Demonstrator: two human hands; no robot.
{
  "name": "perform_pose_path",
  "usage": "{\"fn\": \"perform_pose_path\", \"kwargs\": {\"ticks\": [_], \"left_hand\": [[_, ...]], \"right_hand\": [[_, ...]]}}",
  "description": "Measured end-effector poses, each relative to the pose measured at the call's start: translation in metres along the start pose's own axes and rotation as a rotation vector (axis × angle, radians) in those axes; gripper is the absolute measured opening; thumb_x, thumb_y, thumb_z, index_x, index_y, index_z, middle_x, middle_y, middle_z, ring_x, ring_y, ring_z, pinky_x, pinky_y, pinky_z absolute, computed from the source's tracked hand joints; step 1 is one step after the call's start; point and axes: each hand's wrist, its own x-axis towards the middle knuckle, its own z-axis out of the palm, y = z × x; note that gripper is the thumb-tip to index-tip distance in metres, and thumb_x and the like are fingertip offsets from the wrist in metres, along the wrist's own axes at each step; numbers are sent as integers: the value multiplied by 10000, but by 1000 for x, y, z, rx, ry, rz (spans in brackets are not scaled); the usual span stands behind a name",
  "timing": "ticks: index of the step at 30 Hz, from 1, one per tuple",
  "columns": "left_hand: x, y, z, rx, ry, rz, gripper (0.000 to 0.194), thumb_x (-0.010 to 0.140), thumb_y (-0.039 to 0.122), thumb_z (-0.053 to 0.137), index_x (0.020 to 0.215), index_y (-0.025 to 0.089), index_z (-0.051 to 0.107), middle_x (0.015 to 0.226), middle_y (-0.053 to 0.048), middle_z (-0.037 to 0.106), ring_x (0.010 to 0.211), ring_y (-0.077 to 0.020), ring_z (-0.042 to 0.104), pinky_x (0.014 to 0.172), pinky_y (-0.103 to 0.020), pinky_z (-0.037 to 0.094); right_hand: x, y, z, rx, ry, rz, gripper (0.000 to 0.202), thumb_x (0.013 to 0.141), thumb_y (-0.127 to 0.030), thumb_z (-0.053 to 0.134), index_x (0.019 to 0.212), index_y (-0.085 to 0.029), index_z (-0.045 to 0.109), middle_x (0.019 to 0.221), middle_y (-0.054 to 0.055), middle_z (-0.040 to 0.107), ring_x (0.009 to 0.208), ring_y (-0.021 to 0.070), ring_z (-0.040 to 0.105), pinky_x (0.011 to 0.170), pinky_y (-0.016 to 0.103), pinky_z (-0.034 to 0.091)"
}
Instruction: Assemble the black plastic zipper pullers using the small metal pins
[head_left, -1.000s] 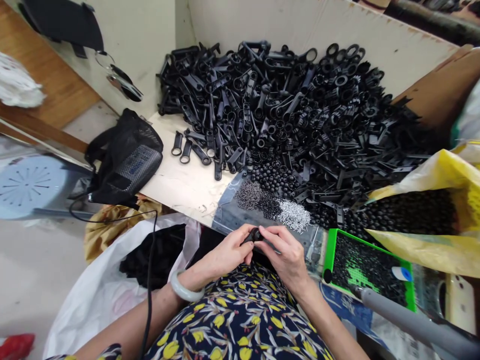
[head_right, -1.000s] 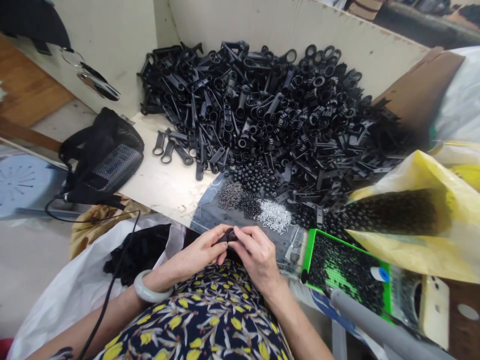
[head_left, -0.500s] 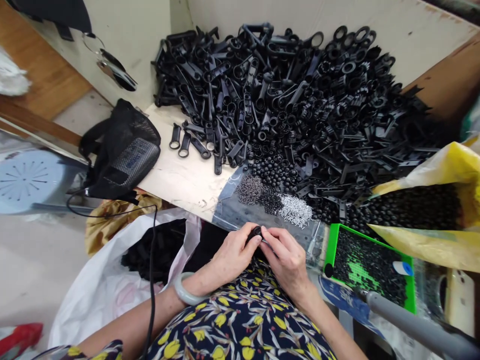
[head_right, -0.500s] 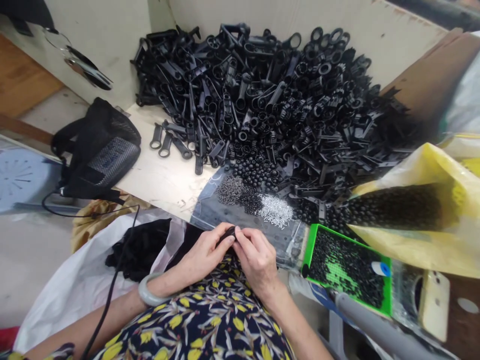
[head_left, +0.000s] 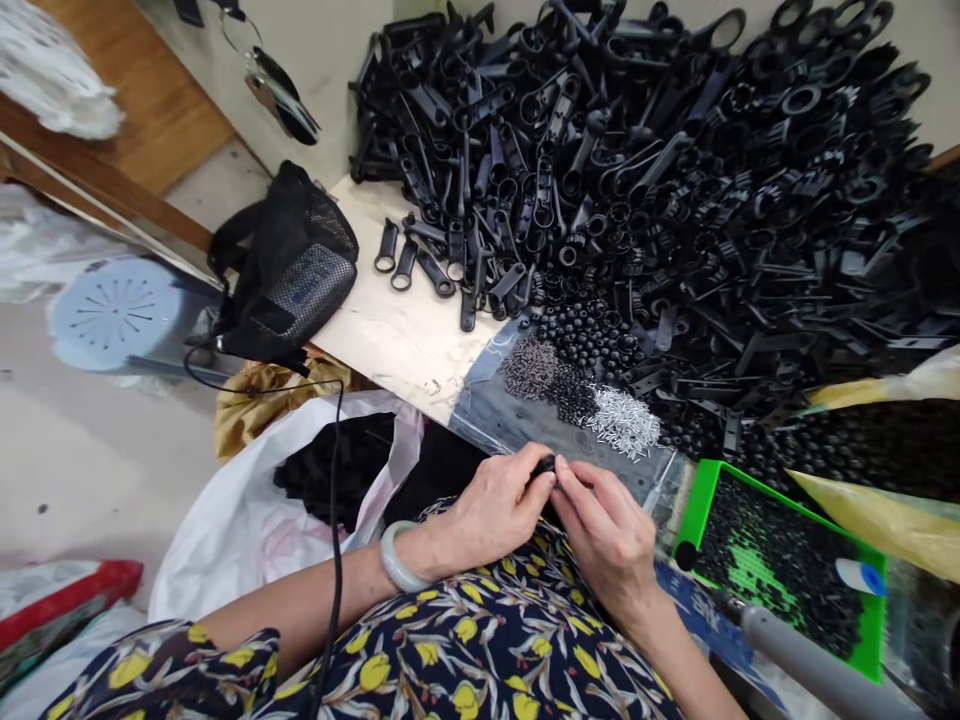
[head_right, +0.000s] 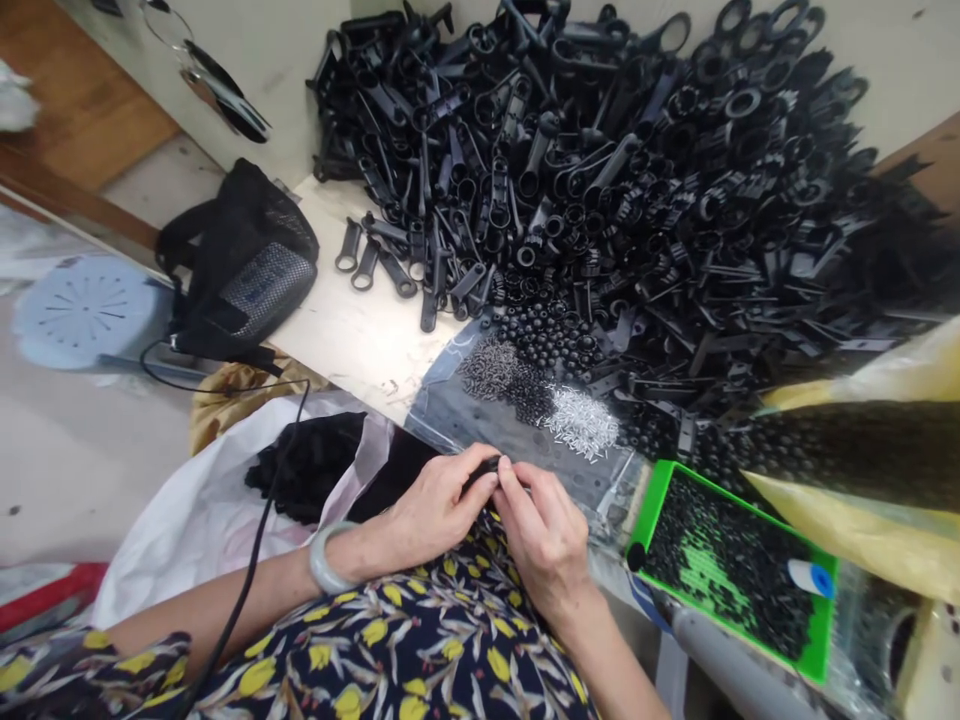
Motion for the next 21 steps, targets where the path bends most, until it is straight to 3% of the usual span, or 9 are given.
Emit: {"fn": "perform_pose_path", "kwargs": {"ticks": [3, 6, 11, 14, 16, 18, 21], "left_hand": [[0, -3, 3, -72, 27, 6, 228, 1036, 229, 432, 1160, 201, 621, 1001, -61, 738, 888, -195, 711, 826, -299, 514], [-2, -5, 2, -187, 64, -29, 220, 1038, 254, 466, 1145, 197, 649, 992, -48, 733, 878, -175, 686, 831, -282, 506], [-11, -4, -12, -492, -64, -88, 327, 1067, 381, 454, 1305, 197, 583, 832, -1, 658, 552, -81, 487, 525, -199, 401], [-12, -7, -16, -511, -98, -23, 359, 1068, 396, 456, 1347, 198, 564, 820, 0, 643, 510, -68, 447, 476, -190, 375], [-9, -13, -15, -395, -14, 37, 332, 1068, 357, 456, 1330, 199, 584, 887, -26, 681, 578, -88, 546, 543, -203, 457], [-6, -21, -13, -220, 126, 97, 301, 1059, 302, 464, 1302, 199, 608, 1026, -65, 724, 771, -138, 674, 708, -246, 548], [-6, -31, -12, 12, 287, 157, 279, 1027, 246, 514, 1271, 210, 642, 1175, -87, 727, 1047, -203, 704, 937, -321, 559]], "right_hand": [[-1, 1, 2, 26, -9, 3, 434, 962, -97, 663, 1387, -172, 617, 1031, 116, 715, 877, 196, 701, 782, 301, 602], [0, 4, 2, 172, -41, 102, 444, 968, -127, 667, 1395, -239, 631, 1084, 99, 699, 927, 192, 698, 830, 309, 598], [4, 1, -1, 671, -106, 448, 455, 992, -354, 666, 1436, -289, 590, 1138, 68, 678, 975, 189, 694, 892, 325, 598], [9, -3, 13, 776, -82, 483, 343, 1019, -369, 614, 1346, -278, 666, 1068, 52, 715, 937, 185, 697, 865, 308, 587], [13, -4, 27, 779, -43, 480, 307, 1036, -340, 579, 1312, -268, 693, 1056, 53, 732, 941, 185, 699, 880, 310, 577], [16, -2, 41, 782, -24, 478, 321, 1053, -320, 537, 1334, -265, 682, 1104, 63, 736, 996, 190, 697, 934, 324, 563], [15, 1, 52, 829, -88, 470, 370, 1054, -333, 528, 1403, -269, 635, 1234, 83, 692, 1108, 195, 670, 1010, 347, 539]]}}
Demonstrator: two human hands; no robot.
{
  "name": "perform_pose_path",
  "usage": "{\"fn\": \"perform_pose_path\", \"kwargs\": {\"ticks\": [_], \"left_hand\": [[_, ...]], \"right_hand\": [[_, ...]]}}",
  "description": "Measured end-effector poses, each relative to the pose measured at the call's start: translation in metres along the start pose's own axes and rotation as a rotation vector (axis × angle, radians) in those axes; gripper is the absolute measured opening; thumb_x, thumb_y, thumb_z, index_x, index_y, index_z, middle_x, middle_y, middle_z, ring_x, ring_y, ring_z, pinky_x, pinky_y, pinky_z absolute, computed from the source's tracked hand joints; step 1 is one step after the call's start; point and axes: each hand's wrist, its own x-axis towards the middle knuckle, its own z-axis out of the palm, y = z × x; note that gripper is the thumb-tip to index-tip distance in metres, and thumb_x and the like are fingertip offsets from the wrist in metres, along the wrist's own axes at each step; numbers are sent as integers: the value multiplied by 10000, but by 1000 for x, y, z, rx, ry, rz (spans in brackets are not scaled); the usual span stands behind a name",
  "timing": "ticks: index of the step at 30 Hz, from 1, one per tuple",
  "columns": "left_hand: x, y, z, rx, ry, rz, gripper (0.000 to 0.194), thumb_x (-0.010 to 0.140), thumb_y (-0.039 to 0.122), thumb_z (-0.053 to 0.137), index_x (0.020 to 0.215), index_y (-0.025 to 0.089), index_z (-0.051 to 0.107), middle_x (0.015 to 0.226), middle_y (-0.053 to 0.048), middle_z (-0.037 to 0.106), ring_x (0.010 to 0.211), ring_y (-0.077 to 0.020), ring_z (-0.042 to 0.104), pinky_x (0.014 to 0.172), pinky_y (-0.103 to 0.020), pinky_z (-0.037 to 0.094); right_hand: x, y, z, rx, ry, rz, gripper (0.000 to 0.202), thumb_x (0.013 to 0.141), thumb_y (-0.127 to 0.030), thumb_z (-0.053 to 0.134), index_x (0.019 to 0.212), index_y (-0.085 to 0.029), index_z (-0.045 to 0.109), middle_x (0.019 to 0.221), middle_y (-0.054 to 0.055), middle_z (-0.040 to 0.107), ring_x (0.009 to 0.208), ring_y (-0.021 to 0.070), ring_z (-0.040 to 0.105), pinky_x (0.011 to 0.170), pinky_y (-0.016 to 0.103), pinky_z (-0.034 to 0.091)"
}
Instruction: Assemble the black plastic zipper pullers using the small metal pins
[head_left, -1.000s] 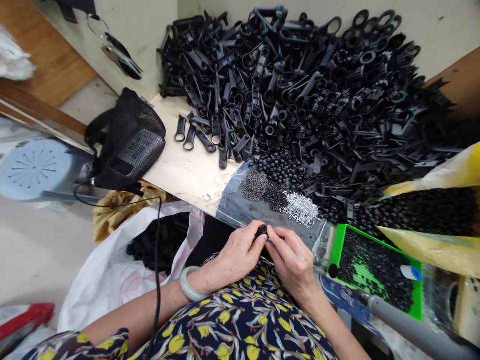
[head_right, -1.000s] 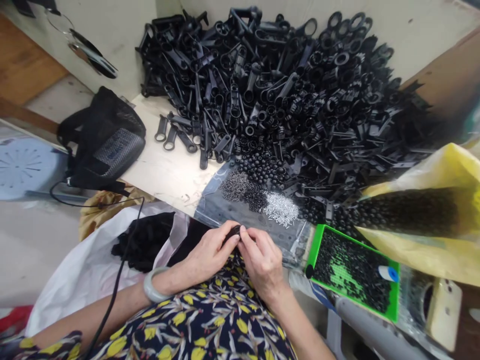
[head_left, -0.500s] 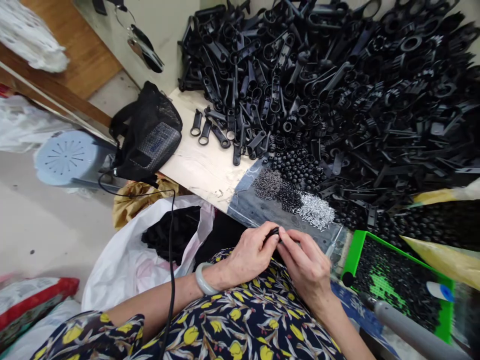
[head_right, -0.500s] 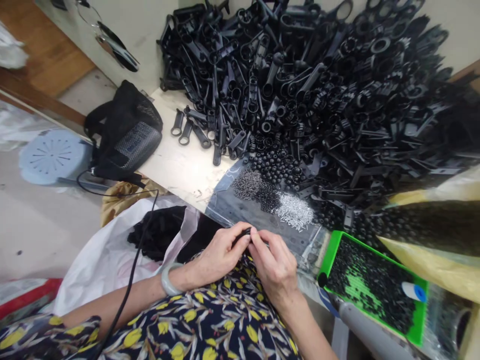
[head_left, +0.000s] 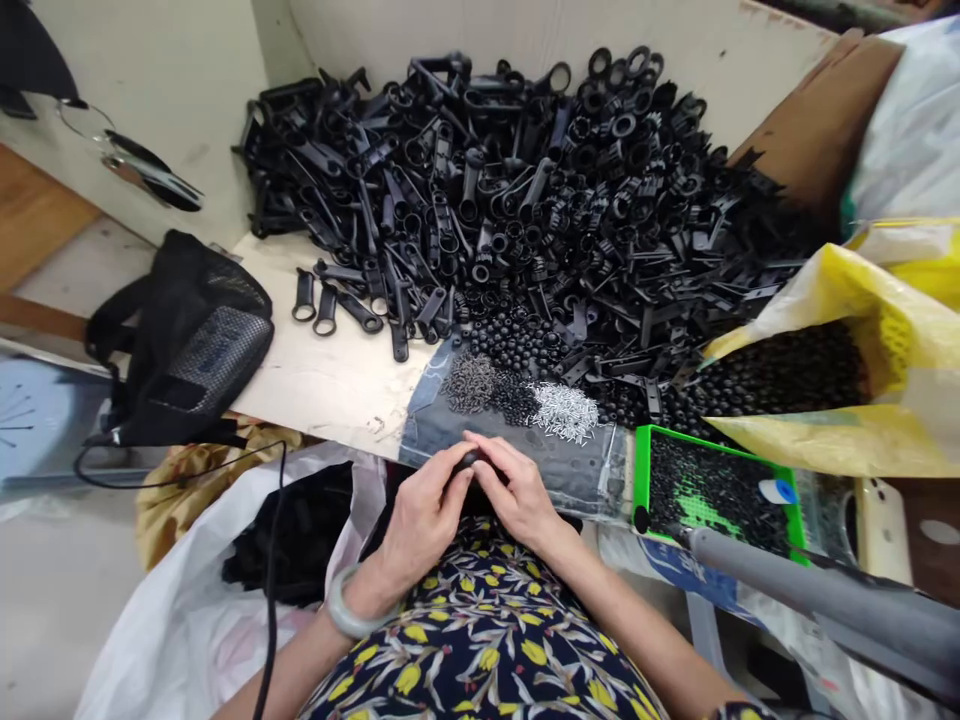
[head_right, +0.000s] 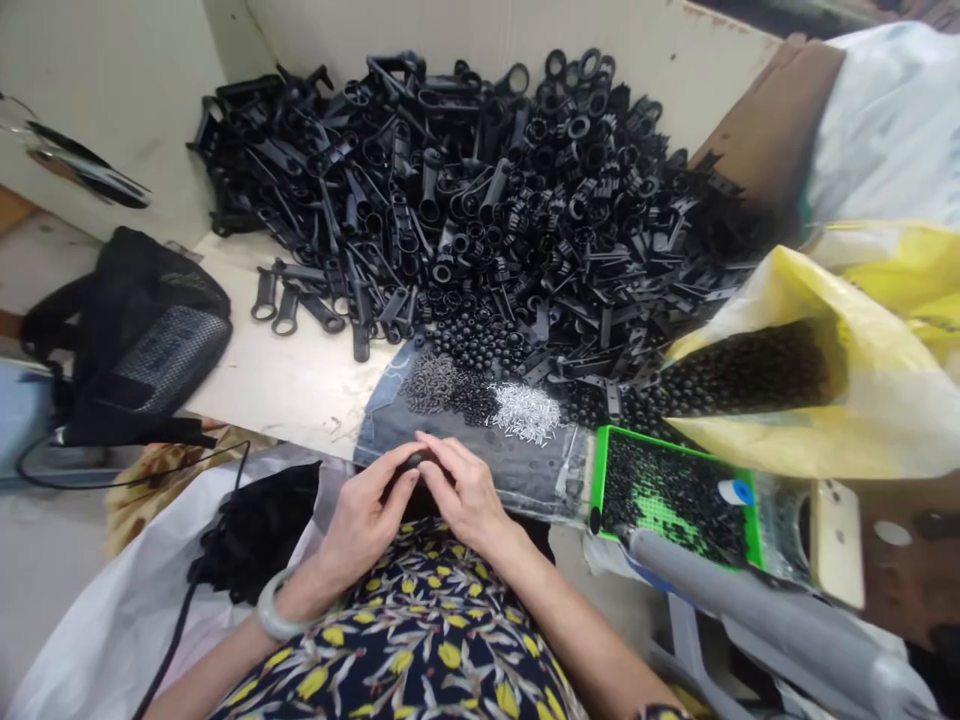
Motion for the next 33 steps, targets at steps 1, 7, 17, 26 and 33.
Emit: {"fn": "perform_pose_path", "kwargs": {"ticks": [1, 7, 17, 26, 33], "left_hand": [[-2, -2, -1, 40, 12, 15, 277, 1017, 238, 534, 1267, 217, 651, 1181, -85, 727, 1075, -209, 698, 966, -332, 553], [-1, -3, -5, 23, -63, -159, 365, 967, 237, 588, 1332, 239, 614, 1125, -65, 723, 1018, -207, 694, 934, -362, 556], [6, -3, -13, -146, -215, -388, 370, 902, 394, 702, 1225, 221, 650, 1005, -48, 759, 926, -214, 724, 857, -332, 564], [3, -4, -7, -318, -228, -520, 360, 879, 377, 686, 1169, 185, 594, 808, 14, 696, 553, -102, 576, 546, -228, 461], [1, 0, -15, -132, -279, -448, 274, 869, 258, 643, 1138, 204, 634, 938, -30, 749, 844, -193, 712, 739, -292, 548]], "right_hand": [[-1, 2, 0, 39, -29, 28, 379, 1048, -355, 541, 1406, -269, 633, 1238, 85, 677, 1082, 189, 673, 984, 343, 553], [-6, 13, 1, 270, 49, 264, 363, 913, -447, 736, 1206, -234, 756, 1019, 55, 729, 863, 167, 689, 814, 305, 595], [4, 9, 1, 624, 16, 483, 451, 785, -422, 860, 1183, -224, 786, 1002, 46, 801, 785, 150, 713, 813, 316, 610], [8, 6, 2, 614, 5, 501, 436, 766, -438, 875, 1127, -202, 805, 848, 33, 780, 694, 128, 685, 734, 288, 606], [12, 4, -9, 77, -177, 281, 364, 907, -443, 734, 1188, -214, 775, 768, -3, 740, 625, 123, 634, 641, 254, 536]]}}
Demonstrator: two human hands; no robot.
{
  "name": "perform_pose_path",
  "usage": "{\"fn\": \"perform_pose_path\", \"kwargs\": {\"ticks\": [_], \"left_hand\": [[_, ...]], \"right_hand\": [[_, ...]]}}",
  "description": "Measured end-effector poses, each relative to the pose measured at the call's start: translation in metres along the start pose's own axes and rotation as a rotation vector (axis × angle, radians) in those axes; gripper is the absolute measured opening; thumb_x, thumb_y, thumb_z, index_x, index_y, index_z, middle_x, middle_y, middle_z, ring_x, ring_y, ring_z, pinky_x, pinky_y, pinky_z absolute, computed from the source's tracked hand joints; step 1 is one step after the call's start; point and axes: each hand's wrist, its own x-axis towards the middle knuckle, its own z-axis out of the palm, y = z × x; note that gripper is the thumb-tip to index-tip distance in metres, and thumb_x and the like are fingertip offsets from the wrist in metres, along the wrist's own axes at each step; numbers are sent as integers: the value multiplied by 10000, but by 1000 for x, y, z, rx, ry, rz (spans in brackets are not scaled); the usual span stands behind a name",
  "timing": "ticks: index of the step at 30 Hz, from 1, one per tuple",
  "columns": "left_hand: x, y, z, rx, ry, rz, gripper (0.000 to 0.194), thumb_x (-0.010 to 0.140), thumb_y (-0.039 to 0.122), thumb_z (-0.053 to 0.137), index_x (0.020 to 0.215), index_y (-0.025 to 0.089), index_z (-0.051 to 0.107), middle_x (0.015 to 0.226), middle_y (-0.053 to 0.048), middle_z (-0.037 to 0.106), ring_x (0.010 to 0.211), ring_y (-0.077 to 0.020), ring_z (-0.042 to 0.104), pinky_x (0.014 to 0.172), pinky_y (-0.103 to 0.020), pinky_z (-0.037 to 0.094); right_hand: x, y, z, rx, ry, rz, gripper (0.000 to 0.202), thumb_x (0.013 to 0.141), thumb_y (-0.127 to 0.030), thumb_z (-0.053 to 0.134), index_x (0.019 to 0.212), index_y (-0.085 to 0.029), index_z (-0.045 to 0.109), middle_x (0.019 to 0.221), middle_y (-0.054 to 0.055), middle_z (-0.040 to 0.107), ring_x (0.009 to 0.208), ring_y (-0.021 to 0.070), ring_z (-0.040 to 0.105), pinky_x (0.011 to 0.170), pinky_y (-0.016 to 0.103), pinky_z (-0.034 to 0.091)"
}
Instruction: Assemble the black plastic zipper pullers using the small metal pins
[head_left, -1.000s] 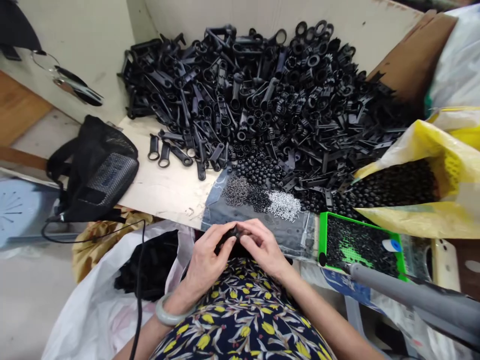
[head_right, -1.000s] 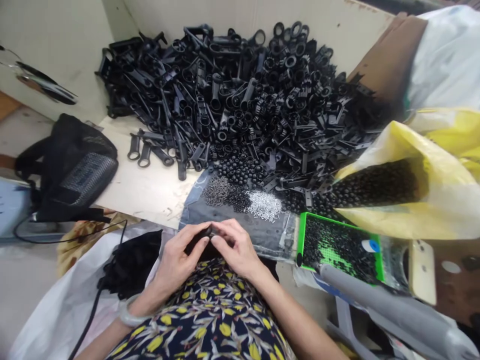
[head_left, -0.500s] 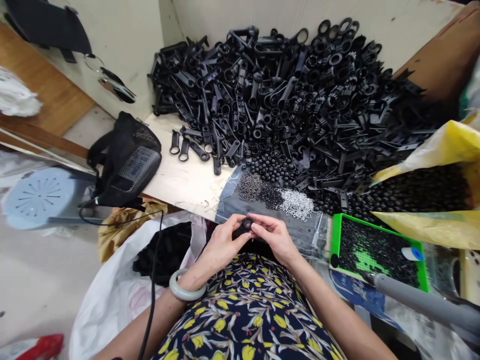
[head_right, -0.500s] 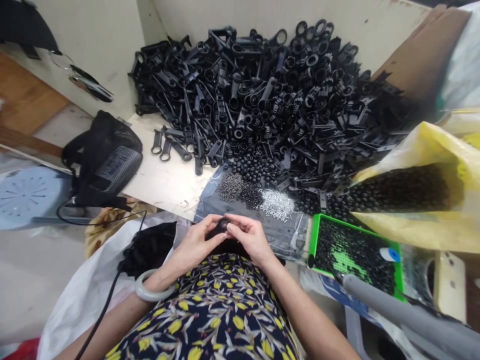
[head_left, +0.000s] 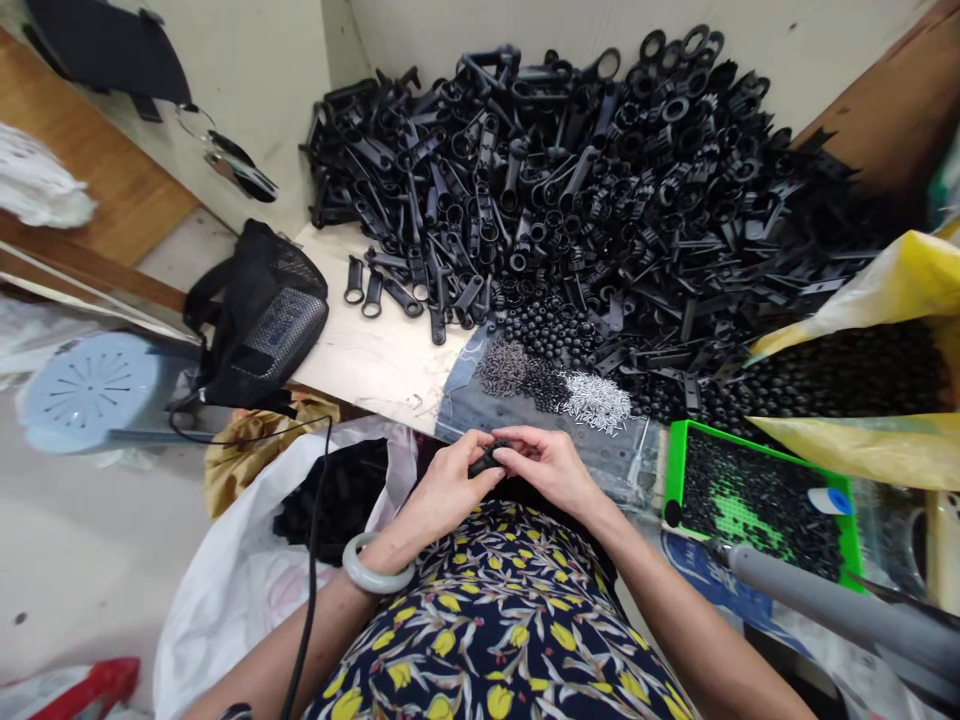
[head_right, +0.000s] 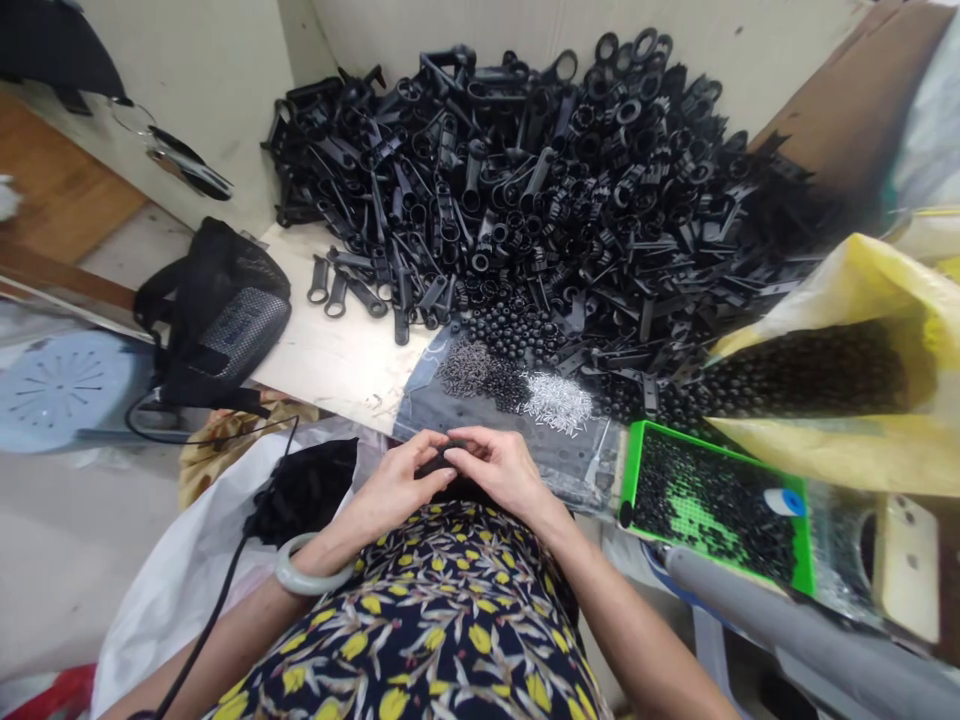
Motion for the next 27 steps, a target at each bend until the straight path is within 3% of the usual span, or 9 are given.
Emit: {"fn": "perform_pose_path", "kwargs": {"ticks": [4, 9, 11, 16, 19, 22, 27], "left_hand": [[1, 3, -3, 32, -24, 33, 239, 857, 207, 634, 1095, 218, 640, 1146, -60, 763, 1118, -244, 713, 975, -365, 537], [1, -1, -4, 56, 1, 78, 235, 858, 195, 633, 1090, 231, 635, 1125, -47, 772, 1116, -244, 718, 999, -376, 534], [0, -4, -2, 51, 22, 81, 224, 863, 200, 626, 1085, 228, 640, 1084, -40, 774, 1045, -227, 731, 928, -347, 558], [3, -10, 1, -139, -22, -67, 262, 830, 229, 639, 1088, 196, 606, 858, 3, 735, 558, -110, 648, 541, -225, 521], [6, -8, -2, -312, -131, -161, 260, 774, 229, 684, 1010, 163, 599, 705, 26, 681, 515, -110, 642, 522, -217, 527], [8, -6, -3, -336, -200, -181, 202, 770, 234, 686, 935, 150, 606, 630, 23, 657, 502, -114, 644, 518, -213, 529], [10, -6, 1, -225, -116, -126, 161, 801, 229, 646, 932, 175, 571, 673, 32, 654, 457, -88, 597, 396, -155, 408]], "right_hand": [[3, -13, -8, -325, -56, -190, 262, 957, -372, 692, 1169, -247, 781, 960, 24, 786, 750, 141, 687, 703, 251, 525], [5, -19, -6, -486, -42, -317, 212, 995, -327, 655, 1138, -242, 786, 959, 29, 791, 795, 144, 717, 755, 251, 528], [4, -17, -2, -515, -13, -330, 206, 999, -319, 651, 1131, -234, 783, 963, 32, 796, 802, 149, 728, 756, 253, 531], [-1, -10, 8, -579, 74, -333, 219, 1010, -321, 627, 1137, -210, 768, 959, 48, 794, 808, 167, 741, 752, 264, 542], [-4, -9, 11, -569, 107, -329, 228, 1016, -334, 611, 1132, -208, 761, 929, 49, 788, 782, 165, 738, 738, 260, 549], [-6, -11, 13, -571, 117, -331, 228, 1015, -350, 614, 1113, -206, 760, 899, 46, 784, 732, 157, 726, 712, 254, 553], [-3, -14, 10, -611, 135, -380, 227, 1024, -329, 601, 1131, -198, 753, 959, 66, 789, 819, 176, 748, 775, 275, 576]]}}
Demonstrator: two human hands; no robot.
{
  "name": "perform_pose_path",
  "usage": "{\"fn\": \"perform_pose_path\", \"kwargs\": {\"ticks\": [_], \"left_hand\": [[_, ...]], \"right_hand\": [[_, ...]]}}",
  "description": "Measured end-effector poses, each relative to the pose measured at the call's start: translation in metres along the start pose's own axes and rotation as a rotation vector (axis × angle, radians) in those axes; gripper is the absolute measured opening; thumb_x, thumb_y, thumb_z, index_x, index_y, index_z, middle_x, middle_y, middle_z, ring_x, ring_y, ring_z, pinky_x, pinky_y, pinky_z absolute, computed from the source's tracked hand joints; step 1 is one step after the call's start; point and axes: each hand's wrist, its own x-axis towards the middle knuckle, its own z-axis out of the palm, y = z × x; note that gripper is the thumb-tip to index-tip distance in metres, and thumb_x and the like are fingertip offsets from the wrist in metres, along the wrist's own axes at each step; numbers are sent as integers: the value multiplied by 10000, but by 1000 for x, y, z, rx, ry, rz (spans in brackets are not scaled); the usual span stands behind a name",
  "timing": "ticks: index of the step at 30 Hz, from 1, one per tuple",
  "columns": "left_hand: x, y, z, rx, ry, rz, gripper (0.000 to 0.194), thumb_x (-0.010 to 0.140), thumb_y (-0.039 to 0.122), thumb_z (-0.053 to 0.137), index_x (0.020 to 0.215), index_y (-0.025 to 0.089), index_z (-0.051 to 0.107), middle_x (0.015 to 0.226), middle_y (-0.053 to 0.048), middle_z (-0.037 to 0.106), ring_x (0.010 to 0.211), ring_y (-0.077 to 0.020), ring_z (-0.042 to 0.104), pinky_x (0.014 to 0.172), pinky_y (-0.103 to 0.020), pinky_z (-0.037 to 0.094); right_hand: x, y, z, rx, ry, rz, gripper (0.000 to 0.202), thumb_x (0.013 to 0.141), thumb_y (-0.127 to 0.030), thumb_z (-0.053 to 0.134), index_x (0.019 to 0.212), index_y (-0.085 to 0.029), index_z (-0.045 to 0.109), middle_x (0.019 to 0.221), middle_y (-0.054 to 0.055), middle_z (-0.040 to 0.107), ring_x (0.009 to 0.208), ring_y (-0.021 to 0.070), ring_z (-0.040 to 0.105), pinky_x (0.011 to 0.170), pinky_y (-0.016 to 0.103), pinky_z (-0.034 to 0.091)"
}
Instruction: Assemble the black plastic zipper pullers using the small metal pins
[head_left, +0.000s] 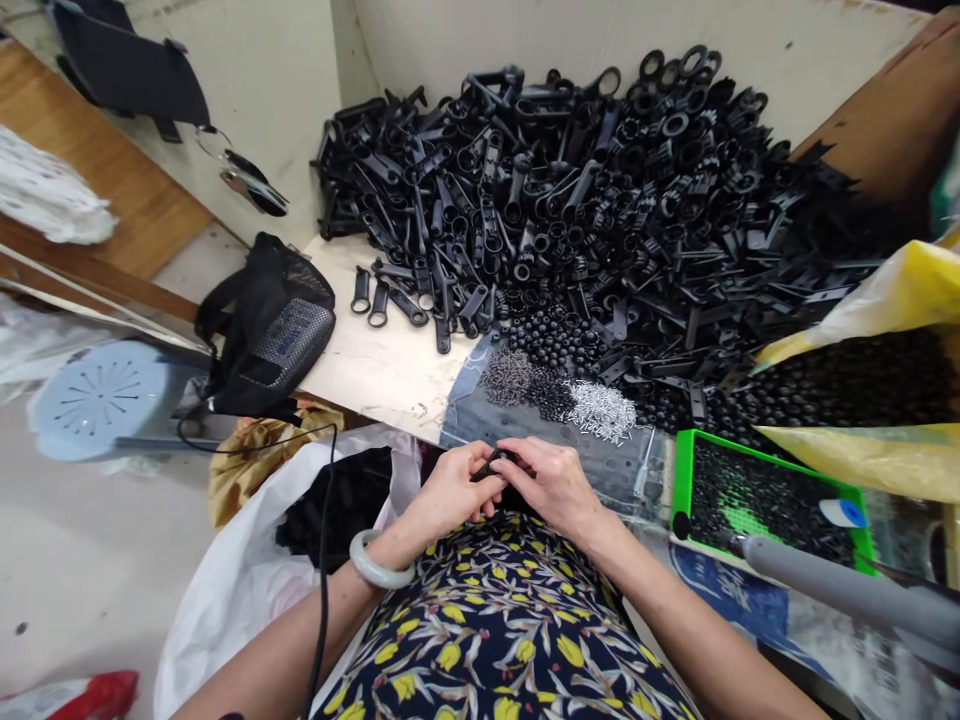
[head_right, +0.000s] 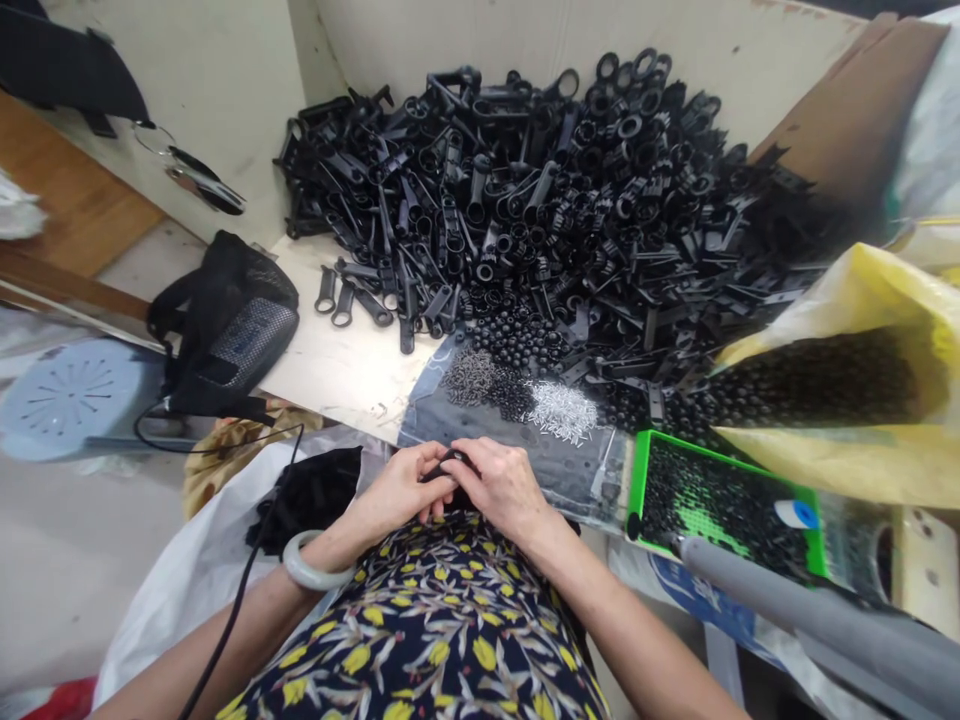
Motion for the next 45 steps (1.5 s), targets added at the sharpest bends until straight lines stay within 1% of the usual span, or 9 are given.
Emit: {"fn": "perform_pose_path", "kwargs": {"ticks": [5, 10, 17, 25, 29, 32, 34, 39, 45], "left_hand": [[11, 10, -11, -45, 38, 54, 243, 859, 334, 671, 963, 197, 499, 631, 64, 628, 452, -78, 572, 439, -167, 433], [16, 21, -29, -222, -51, -8, 413, 798, 409, 795, 978, 183, 499, 672, 46, 649, 519, -86, 596, 518, -203, 474], [13, 22, -26, -287, -32, -66, 433, 747, 344, 828, 1005, 173, 526, 673, 66, 606, 515, -58, 543, 514, -192, 421], [17, 21, -27, -259, 16, -76, 461, 716, 371, 816, 994, 188, 498, 659, 39, 647, 507, -96, 580, 499, -208, 426], [21, 26, -37, -92, 202, 32, 367, 755, 376, 750, 926, 225, 462, 647, 65, 621, 495, -109, 563, 510, -225, 427], [28, 33, -44, 253, 494, 205, 230, 798, 331, 716, 854, 225, 520, 674, 58, 614, 560, -126, 586, 583, -245, 442], [35, 36, -45, 495, 577, 287, 120, 844, 301, 699, 879, 221, 618, 759, 18, 691, 686, -167, 666, 670, -267, 466], [53, 31, -39, 862, 466, 350, 166, 924, 200, 643, 1054, 242, 737, 975, -51, 811, 866, -242, 762, 764, -304, 491], [64, 31, -43, 1005, 396, 339, 197, 928, 210, 660, 1097, 249, 753, 952, -69, 816, 864, -267, 768, 713, -305, 479]], "right_hand": [[12, 8, -15, 269, 12, 123, 329, 978, -352, 666, 1284, -235, 694, 1047, 52, 783, 845, 160, 751, 814, 293, 611], [8, 28, -29, 529, 138, 298, 469, 983, -434, 636, 1402, -228, 600, 1094, 76, 765, 821, 159, 768, 775, 305, 640], [-1, 32, -21, 233, 113, 156, 245, 1046, -320, 545, 1162, -213, 731, 966, 56, 743, 780, 155, 733, 761, 289, 590], [23, 31, -6, -101, 76, -62, 217, 1072, -257, 494, 1132, -198, 694, 1007, 77, 691, 880, 186, 691, 809, 303, 565], [31, 33, -1, -309, -9, -86, 201, 1070, -257, 504, 1077, -185, 692, 950, 67, 662, 852, 189, 666, 766, 286, 536], [33, 32, -1, -394, -55, -86, 205, 1072, -235, 496, 999, -188, 682, 922, 55, 649, 838, 177, 654, 749, 270, 511], [35, 30, -2, -421, -81, -82, 176, 1065, -229, 510, 1007, -188, 671, 933, 54, 647, 848, 178, 653, 750, 271, 505], [40, 24, -3, -463, -156, -59, 119, 1049, -234, 552, 1005, -190, 654, 963, 53, 657, 895, 188, 658, 764, 273, 504], [43, 25, -2, -373, -125, -39, 166, 1040, -169, 519, 983, -173, 675, 948, 69, 666, 872, 197, 654, 766, 290, 504]]}}
